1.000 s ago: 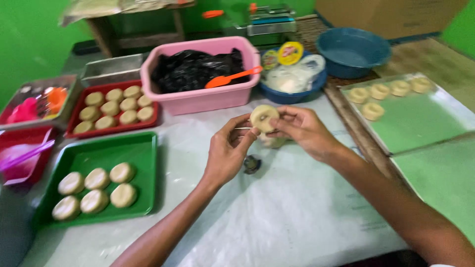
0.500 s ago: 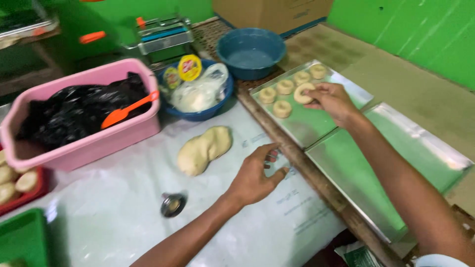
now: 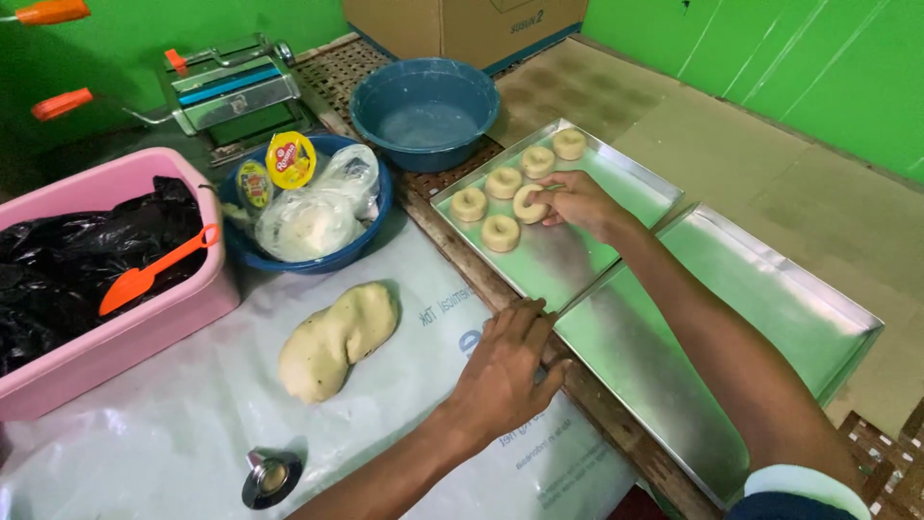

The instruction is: The person is shaping portions of dough into rounds and using a metal tip to cut holes in the center to create donut shapes.

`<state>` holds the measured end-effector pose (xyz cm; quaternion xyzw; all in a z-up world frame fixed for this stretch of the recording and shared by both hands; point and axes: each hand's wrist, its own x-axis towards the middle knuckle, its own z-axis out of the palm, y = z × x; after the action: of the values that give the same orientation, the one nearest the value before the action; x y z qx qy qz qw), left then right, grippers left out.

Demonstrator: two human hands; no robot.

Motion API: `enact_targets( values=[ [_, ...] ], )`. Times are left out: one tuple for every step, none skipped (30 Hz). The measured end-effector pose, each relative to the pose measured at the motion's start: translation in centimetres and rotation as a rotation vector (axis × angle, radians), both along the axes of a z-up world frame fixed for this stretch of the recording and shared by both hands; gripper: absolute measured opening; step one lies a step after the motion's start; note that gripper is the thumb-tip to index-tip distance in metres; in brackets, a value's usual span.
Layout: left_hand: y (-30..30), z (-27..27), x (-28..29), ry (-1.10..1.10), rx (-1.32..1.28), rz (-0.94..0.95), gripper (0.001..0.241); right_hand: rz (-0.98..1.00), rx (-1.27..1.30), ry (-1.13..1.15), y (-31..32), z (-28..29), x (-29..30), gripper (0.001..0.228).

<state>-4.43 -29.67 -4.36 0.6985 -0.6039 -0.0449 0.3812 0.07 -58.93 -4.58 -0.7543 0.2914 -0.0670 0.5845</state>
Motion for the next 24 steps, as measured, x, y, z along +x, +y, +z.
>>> enact_targets(
  values=[
    [0.0,0.0,0.0,0.002,0.003,-0.002,0.049,-0.002,0.003,0.002,0.2,0.4,0.0,0.036],
    [0.0,0.1,0.1,0.005,0.008,-0.005,0.049,0.012,-0.088,0.041,0.5,0.8,0.1,0.042],
    [0.0,0.1,0.1,0.007,0.014,-0.009,0.048,0.026,-0.178,0.080,0.8,1.2,0.2,0.048],
    [0.0,0.2,0.2,0.009,0.015,-0.011,0.048,0.025,-0.176,0.082,0.7,1.1,0.2,0.048],
    [0.0,0.3,0.3,0.015,0.055,-0.015,0.050,0.034,-0.330,0.100,0.7,1.0,0.2,0.043],
    [0.0,0.3,0.3,0.021,0.094,-0.020,0.052,0.044,-0.485,0.119,0.7,0.9,0.2,0.039],
    [0.0,0.2,0.2,0.025,0.096,-0.021,0.052,0.044,-0.483,0.123,0.3,0.4,0.1,0.039],
    [0.1,0.2,0.2,0.019,0.065,-0.012,0.051,0.045,-0.574,0.083,-0.1,0.0,0.1,0.037],
    [0.2,0.1,0.1,0.014,0.034,-0.003,0.050,0.046,-0.665,0.042,-0.5,-0.4,0.1,0.036],
    [0.2,0.1,0.1,0.015,0.033,-0.004,0.050,0.046,-0.666,0.043,-0.5,-0.5,-0.1,0.036],
    [0.2,0.1,0.2,0.021,0.033,-0.007,0.051,0.059,-0.678,-0.017,-0.4,-0.6,-0.2,0.034],
    [0.2,0.1,0.2,0.027,0.033,-0.010,0.051,0.072,-0.692,-0.076,-0.4,-0.6,-0.3,0.033],
    [0.2,0.1,0.2,0.027,0.031,-0.011,0.051,0.071,-0.693,-0.076,-0.3,-0.3,-0.5,0.033],
    [0.2,0.1,0.2,0.027,0.027,-0.011,0.050,0.063,-0.695,-0.084,-0.1,-0.1,-0.7,0.029],
    [0.2,0.0,0.2,0.026,0.023,-0.011,0.049,0.055,-0.697,-0.091,0.0,0.1,-0.9,0.026],
    [0.2,0.0,0.2,0.030,0.021,-0.012,0.049,0.055,-0.699,-0.088,0.0,0.1,-1.0,0.026],
    [0.1,0.0,0.2,0.011,0.072,-0.019,0.053,0.061,-0.713,-0.048,0.0,0.2,-1.0,0.027],
    [0.1,0.1,0.3,-0.008,0.122,-0.025,0.057,0.069,-0.727,-0.011,0.0,0.3,-1.0,0.029],
    [0.1,-0.2,0.3,-0.006,0.120,-0.024,0.057,0.070,-0.729,-0.009,-0.3,0.0,-1.3,0.029],
    [0.2,-0.5,0.2,-0.027,0.088,-0.011,0.056,0.083,-0.728,-0.038,-0.4,-0.4,-1.4,0.031],
    [0.3,-0.8,0.2,-0.047,0.055,0.001,0.055,0.096,-0.728,-0.067,-0.6,-0.7,-1.6,0.034],
    [0.3,-0.8,0.2,-0.051,0.055,0.003,0.055,0.095,-0.729,-0.071,-0.6,-0.7,-1.6,0.034],
    [0.3,-0.8,0.2,-0.058,0.051,0.009,0.054,0.100,-0.742,-0.060,-0.5,-0.7,-1.7,0.034],
    [0.4,-0.8,0.0,-0.062,0.048,0.017,0.054,0.107,-0.756,-0.045,-0.4,-0.8,-1.8,0.035]
  ],
)
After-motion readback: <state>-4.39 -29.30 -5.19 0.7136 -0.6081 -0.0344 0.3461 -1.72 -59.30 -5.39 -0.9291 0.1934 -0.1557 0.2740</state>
